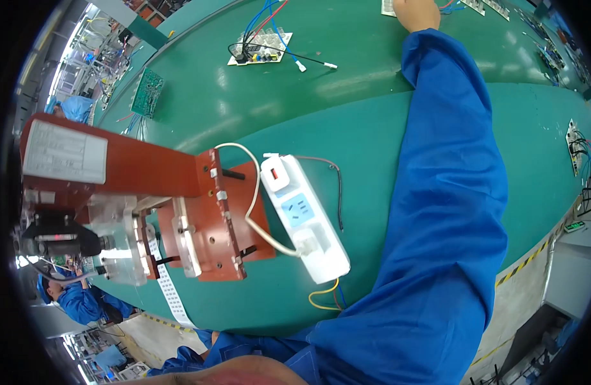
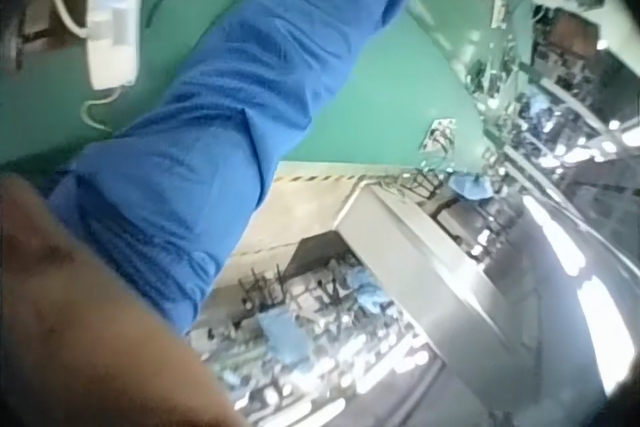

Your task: Assembling electronic components, connecting wires, and placing circuit boards into a testing fixture on a production line.

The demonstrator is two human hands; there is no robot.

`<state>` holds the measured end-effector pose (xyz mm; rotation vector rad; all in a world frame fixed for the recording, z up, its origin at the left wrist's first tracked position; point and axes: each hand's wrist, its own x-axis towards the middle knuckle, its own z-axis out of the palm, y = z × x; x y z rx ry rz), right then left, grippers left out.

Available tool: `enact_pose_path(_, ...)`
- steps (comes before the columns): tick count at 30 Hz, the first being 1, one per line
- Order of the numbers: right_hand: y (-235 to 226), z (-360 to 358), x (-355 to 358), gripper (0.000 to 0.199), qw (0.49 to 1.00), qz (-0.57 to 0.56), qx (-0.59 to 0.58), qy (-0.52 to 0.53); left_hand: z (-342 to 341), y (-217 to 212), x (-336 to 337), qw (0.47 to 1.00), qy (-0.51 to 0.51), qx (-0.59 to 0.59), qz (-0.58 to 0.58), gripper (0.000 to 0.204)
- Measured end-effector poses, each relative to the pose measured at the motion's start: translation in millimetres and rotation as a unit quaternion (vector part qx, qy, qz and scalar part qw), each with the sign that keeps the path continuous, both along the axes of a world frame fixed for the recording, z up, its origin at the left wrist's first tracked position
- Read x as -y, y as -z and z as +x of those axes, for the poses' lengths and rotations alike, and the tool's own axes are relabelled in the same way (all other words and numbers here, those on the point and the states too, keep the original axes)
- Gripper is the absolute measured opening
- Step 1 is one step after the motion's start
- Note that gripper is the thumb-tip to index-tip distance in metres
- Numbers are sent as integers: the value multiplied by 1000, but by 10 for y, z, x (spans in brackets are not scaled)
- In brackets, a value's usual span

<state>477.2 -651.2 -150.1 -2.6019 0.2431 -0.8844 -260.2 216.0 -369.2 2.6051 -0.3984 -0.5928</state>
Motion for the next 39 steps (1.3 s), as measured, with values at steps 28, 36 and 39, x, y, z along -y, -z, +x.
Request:
enact_pose_path(28, -1448, -3633, -2273, 22, 859, -237, 442, -107, 1753, -3264, 1432, 944, 289, -158, 6, 23)
enact_pose_path(36, -2063, -4471, -3829, 23, 785, -189, 94, -582, 2486, -4416, 2073, 683, 285, 669, -66, 57)
enact_pose_path(39, -1926, -4486, -3917, 23, 765, -127, -32, -630, 2471, -4384, 2108, 752, 369, 547, -21, 63)
